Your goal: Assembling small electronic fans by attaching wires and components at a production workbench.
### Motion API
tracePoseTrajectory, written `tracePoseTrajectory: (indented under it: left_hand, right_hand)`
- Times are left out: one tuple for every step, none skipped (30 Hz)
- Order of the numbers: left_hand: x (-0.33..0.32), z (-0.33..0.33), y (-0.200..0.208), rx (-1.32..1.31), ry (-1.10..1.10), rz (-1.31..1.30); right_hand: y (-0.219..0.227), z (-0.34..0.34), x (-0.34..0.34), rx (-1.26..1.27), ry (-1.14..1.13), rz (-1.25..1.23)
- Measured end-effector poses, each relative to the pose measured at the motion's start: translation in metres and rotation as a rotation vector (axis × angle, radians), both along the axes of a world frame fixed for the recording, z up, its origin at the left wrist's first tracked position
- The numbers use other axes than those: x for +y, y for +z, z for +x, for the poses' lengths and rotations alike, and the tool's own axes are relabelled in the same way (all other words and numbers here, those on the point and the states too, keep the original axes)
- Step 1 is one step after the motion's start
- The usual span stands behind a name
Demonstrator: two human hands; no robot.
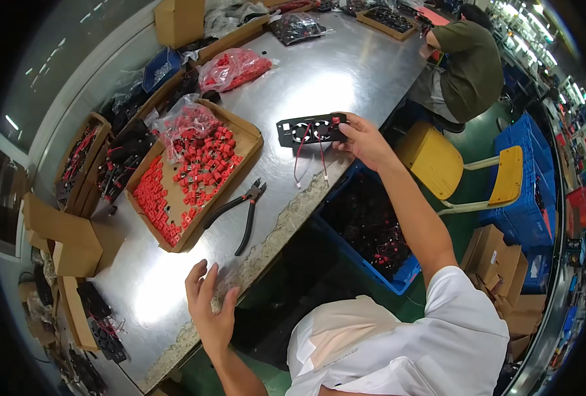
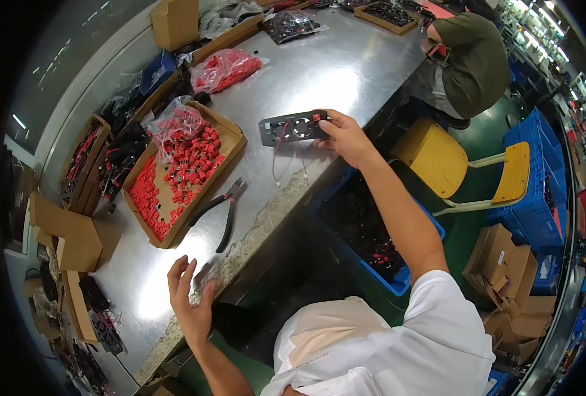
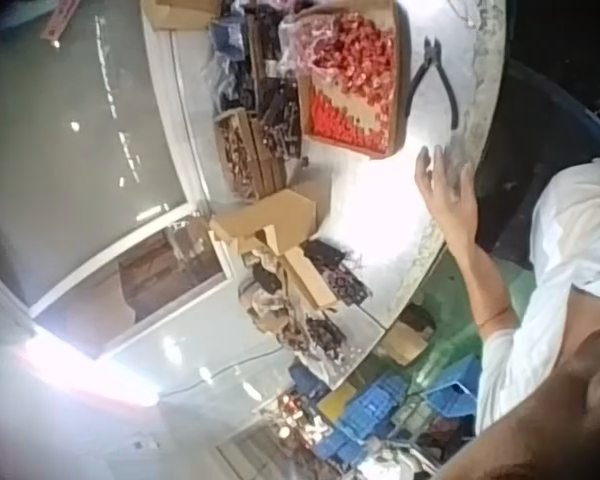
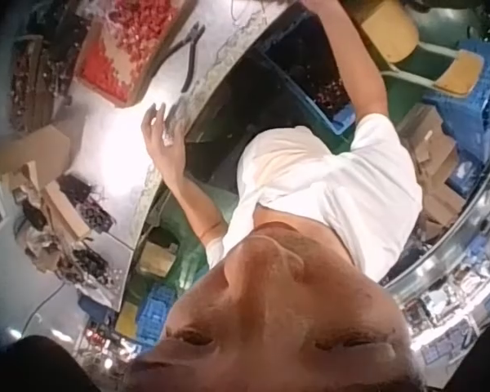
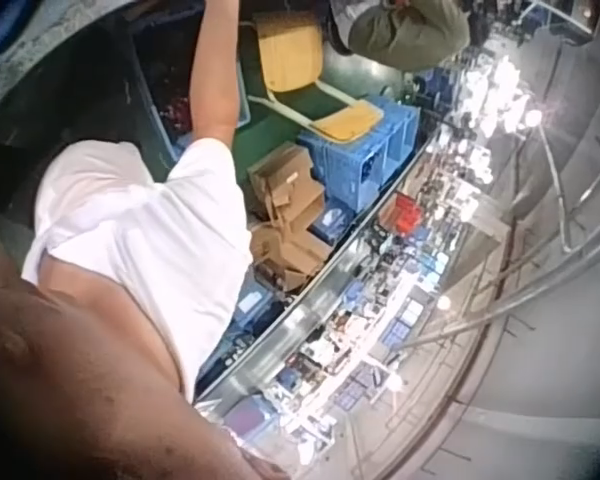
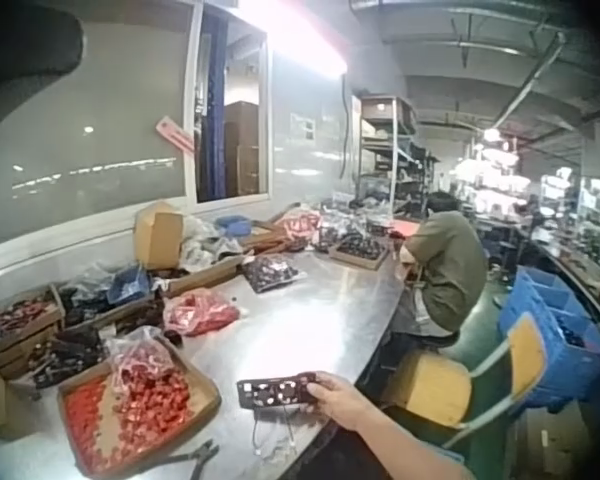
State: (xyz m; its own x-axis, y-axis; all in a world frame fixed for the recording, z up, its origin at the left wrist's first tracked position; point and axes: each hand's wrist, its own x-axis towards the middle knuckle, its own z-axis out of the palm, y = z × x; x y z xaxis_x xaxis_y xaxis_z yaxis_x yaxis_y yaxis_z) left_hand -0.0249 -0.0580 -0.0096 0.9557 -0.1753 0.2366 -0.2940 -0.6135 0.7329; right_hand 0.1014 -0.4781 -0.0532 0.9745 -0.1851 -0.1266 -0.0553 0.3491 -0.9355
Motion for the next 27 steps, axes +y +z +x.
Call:
tracePoseTrajectory:
  left_hand:
    - [0.005, -0.004, 0.000, -0.031, -0.001, 0.030]
    - [0.006, -0.006, 0.001, -0.031, 0.019, 0.036]
    - [0.004, -0.007, 0.003, 0.021, -0.004, -0.010]
    - [-0.001, -0.006, 0.006, 0.073, -0.037, -0.064]
    - [-0.007, -0.002, 0.004, 0.027, -0.101, -0.067]
    - [-0.021, 0.004, 0.003, 0.090, -0.175, -0.158]
    - [-0.036, 0.006, 0.004, 0.149, -0.233, -0.244]
    - [-0.047, 0.003, -0.008, 0.273, -0.251, -0.488]
    - [-0.067, 0.002, -0.022, 0.378, -0.285, -0.753]
    - [-0.094, 0.005, -0.028, 0.484, -0.306, -0.893]
    - [-0.123, 0.012, -0.029, 0.586, -0.331, -1.033]
    - [-0.151, 0.016, -0.028, 0.730, -0.276, -1.168]
    - [-0.173, 0.020, -0.026, 0.868, -0.217, -1.301]
    - [-0.190, 0.027, -0.039, 0.979, -0.314, -1.489]
    - [-0.199, 0.035, -0.057, 1.078, -0.411, -1.676]
    - [-0.197, 0.034, -0.069, 1.138, -0.461, -1.813]
    - [-0.207, 0.029, -0.073, 1.219, -0.556, -1.937]
    - [-0.219, 0.019, -0.075, 1.307, -0.569, -1.916]
    - [-0.199, 0.009, -0.091, 1.302, -0.466, -1.956]
    - [-0.210, -0.006, -0.085, 1.355, -0.637, -2.006]
    - [-0.218, -0.019, -0.075, 1.410, -0.820, -2.040]
    - [-0.210, -0.026, -0.073, 1.445, -0.916, -2.003]
    - [-0.204, -0.029, -0.070, 1.494, -1.032, -1.945]
    - [-0.193, -0.027, -0.072, 1.443, -0.998, -1.971]
    - [-0.181, -0.024, -0.075, 1.431, -0.775, -1.716]
    - [-0.169, -0.020, -0.075, 1.414, -0.566, -1.453]
    - [-0.141, -0.017, -0.056, 1.340, -0.467, -1.325]
  right_hand:
    - [-0.004, 0.007, 0.000, 0.035, -0.014, 0.031]
    - [-0.005, 0.019, -0.009, 0.039, -0.029, 0.000]
    - [-0.005, 0.028, -0.018, 0.049, -0.216, 0.023]
    - [-0.014, 0.037, -0.055, -0.051, -0.212, -0.155]
    - [-0.011, 0.048, -0.084, -0.049, -0.191, -0.155]
    - [-0.004, 0.056, -0.115, -0.097, -0.480, -0.125]
    - [-0.002, 0.068, -0.119, -0.146, -0.752, -0.083]
    - [0.016, 0.082, -0.073, -0.199, -0.773, 0.049]
    - [0.026, 0.088, -0.041, -0.284, -0.585, 0.044]
    - [0.033, 0.089, -0.014, -0.361, -0.409, 0.037]
    - [0.052, 0.094, 0.030, -0.302, -0.397, 0.073]
    - [0.062, 0.099, 0.059, -0.287, -0.282, 0.006]
    - [0.066, 0.106, 0.087, -0.276, -0.165, -0.055]
    - [0.063, 0.117, 0.112, -0.256, -0.036, -0.149]
    - [0.058, 0.126, 0.139, -0.238, 0.101, -0.238]
    - [0.056, 0.131, 0.170, -0.242, 0.267, -0.487]
    - [0.042, 0.149, 0.170, -0.274, 0.259, -0.765]
    - [0.029, 0.167, 0.173, -0.308, 0.246, -1.041]
    - [0.044, 0.132, 0.239, -0.256, 0.256, -1.167]
    - [0.036, 0.142, 0.234, -0.288, 0.202, -1.311]
    - [0.024, 0.159, 0.213, -0.319, 0.135, -1.452]
    - [0.020, 0.156, 0.216, -0.386, 0.113, -1.494]
    - [0.014, 0.167, 0.205, -0.281, 0.128, -1.554]
    - [0.011, 0.171, 0.202, -0.308, 0.122, -1.566]
    - [0.011, 0.173, 0.201, -0.331, 0.111, -1.579]
    - [0.009, 0.175, 0.197, -0.347, 0.081, -1.556]
    - [0.007, 0.173, 0.193, -0.359, 0.049, -1.530]
